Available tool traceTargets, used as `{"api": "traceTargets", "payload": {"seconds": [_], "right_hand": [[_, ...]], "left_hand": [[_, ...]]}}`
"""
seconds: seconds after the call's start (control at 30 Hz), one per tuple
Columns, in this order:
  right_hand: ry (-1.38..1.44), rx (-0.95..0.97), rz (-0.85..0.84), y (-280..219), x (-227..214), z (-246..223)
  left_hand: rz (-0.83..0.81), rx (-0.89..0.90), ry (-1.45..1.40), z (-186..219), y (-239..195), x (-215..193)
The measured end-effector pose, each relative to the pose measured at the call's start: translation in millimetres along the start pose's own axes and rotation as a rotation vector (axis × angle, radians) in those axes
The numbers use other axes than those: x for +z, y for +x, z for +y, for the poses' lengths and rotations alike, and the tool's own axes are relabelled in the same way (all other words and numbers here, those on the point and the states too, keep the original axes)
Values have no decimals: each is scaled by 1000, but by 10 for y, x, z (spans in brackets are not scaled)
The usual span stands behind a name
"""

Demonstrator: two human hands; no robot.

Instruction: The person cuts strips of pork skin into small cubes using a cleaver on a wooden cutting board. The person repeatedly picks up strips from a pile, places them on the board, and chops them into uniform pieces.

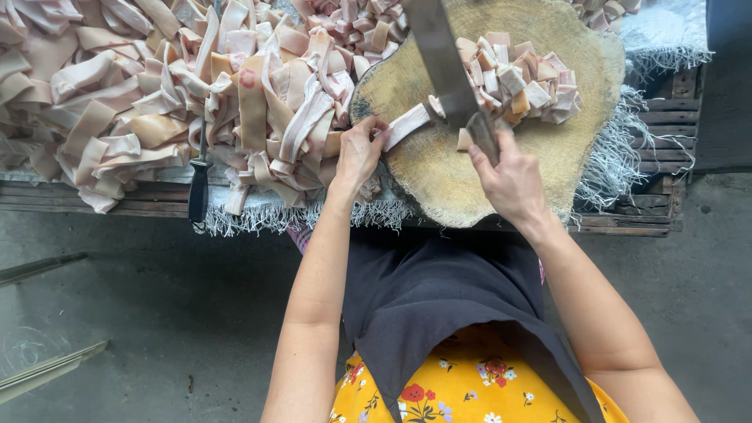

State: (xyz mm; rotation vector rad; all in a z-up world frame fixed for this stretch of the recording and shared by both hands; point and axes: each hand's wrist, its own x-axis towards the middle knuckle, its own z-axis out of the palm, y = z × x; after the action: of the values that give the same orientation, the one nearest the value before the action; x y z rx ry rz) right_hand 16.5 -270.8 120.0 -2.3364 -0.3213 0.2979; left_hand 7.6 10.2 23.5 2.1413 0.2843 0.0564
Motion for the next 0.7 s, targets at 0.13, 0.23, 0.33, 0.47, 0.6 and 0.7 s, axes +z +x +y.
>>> {"api": "traceTargets", "payload": {"seconds": [0.13, 0.23, 0.33, 0.47, 0.6, 0.7], "right_hand": [[164, -1, 81, -48, -15, -160], [110, 3, -1, 6, 274, -65], [-247, -72, -71, 56, 462, 93], [-84, 88, -104, 8, 175, 41], [44, -76, 86, -103, -13, -246], [148, -103, 73, -82, 129, -250]], "left_hand": [[1, -32, -20, 18, 36, 96], [5, -71, -48, 21, 60, 125], [49, 20, -30, -10, 25, 114], [2, -35, -31, -4, 0, 124], [56, 23, -30, 73, 23, 210], [40, -64, -45, 103, 46, 236]]}}
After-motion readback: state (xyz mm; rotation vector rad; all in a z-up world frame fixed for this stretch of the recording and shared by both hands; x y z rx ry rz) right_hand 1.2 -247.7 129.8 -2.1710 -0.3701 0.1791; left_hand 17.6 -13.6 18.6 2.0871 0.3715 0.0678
